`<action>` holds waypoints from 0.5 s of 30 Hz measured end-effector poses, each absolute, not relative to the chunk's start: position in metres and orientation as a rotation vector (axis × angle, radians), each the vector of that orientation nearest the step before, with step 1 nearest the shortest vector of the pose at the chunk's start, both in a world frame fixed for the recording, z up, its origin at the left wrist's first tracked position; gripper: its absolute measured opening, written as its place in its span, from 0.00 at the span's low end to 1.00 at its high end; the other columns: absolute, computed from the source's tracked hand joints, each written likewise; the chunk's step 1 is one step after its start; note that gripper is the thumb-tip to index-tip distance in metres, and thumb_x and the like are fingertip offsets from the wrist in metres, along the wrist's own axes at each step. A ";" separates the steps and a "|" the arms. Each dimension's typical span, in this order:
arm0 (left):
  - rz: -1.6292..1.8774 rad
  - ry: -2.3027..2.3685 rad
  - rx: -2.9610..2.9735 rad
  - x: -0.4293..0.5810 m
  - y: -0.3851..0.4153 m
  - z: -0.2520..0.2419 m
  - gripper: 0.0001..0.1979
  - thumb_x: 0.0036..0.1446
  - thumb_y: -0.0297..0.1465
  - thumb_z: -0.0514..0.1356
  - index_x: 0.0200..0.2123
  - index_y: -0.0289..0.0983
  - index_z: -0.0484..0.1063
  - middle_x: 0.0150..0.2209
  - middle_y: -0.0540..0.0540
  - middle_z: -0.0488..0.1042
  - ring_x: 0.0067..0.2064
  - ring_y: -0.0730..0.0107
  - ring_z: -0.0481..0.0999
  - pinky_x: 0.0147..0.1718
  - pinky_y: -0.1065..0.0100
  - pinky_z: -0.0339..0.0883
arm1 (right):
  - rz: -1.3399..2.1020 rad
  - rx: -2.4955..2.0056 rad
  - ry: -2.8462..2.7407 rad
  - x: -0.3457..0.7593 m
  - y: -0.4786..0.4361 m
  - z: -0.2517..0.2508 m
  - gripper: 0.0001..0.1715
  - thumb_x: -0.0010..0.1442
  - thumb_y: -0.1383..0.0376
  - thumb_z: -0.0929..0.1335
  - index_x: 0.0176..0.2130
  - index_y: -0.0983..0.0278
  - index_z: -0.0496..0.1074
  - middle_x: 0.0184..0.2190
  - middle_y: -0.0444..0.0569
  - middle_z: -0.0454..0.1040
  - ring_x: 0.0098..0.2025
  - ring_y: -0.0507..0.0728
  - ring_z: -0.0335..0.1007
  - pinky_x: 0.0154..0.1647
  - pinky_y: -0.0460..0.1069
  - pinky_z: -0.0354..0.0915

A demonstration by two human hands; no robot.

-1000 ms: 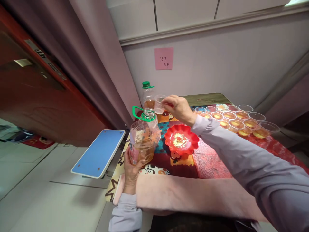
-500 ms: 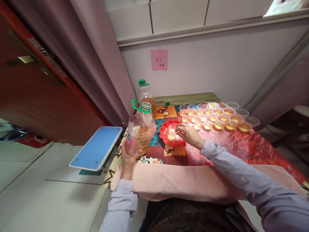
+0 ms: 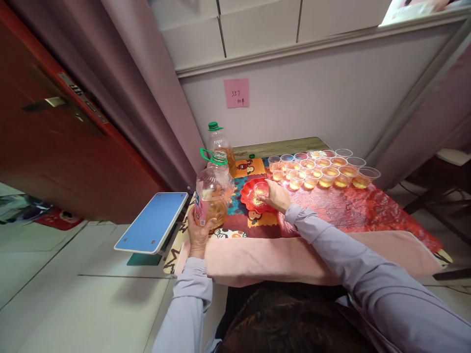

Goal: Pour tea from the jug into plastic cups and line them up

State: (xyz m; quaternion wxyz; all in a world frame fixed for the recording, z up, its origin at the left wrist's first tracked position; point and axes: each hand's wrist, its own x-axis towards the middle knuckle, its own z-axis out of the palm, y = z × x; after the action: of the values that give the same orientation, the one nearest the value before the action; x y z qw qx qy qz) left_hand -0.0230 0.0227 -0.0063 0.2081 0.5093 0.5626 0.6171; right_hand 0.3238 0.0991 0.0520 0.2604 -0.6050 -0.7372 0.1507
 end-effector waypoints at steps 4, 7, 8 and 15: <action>1.731 1.591 1.400 -0.021 0.022 -0.004 0.51 0.42 0.48 0.81 0.66 0.40 0.67 0.66 0.30 0.74 0.66 0.41 0.76 0.68 0.43 0.67 | 0.427 -1.559 -1.960 0.322 0.092 0.057 0.61 0.60 0.55 0.82 0.78 0.72 0.57 0.73 0.76 0.67 0.75 0.76 0.66 0.71 0.67 0.69; 1.730 1.618 1.390 -0.020 0.021 -0.004 0.52 0.41 0.49 0.81 0.67 0.41 0.67 0.67 0.31 0.73 0.67 0.40 0.75 0.69 0.42 0.65 | 0.555 -1.298 -1.824 0.312 0.075 0.070 0.62 0.59 0.48 0.82 0.78 0.67 0.58 0.74 0.73 0.66 0.77 0.76 0.64 0.74 0.70 0.65; 1.727 1.623 1.390 -0.020 0.021 -0.004 0.54 0.40 0.50 0.81 0.67 0.41 0.66 0.67 0.31 0.73 0.68 0.39 0.74 0.70 0.42 0.65 | 0.635 -1.205 -1.763 0.306 0.069 0.075 0.61 0.60 0.45 0.81 0.78 0.65 0.59 0.74 0.71 0.66 0.76 0.75 0.65 0.74 0.71 0.65; 1.678 1.694 1.500 -0.022 0.018 -0.003 0.59 0.37 0.56 0.81 0.69 0.41 0.66 0.71 0.31 0.69 0.73 0.38 0.68 0.73 0.44 0.60 | 1.102 -0.933 -1.560 0.259 0.045 0.112 0.66 0.58 0.35 0.79 0.80 0.58 0.56 0.79 0.65 0.60 0.78 0.73 0.61 0.76 0.72 0.61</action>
State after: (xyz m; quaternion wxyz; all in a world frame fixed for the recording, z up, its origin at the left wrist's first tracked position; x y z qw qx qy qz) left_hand -0.0224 0.0182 -0.0030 0.1615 0.5255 0.5935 0.5878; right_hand 0.2590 0.0450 0.1123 0.4863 -0.3836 -0.6413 0.4528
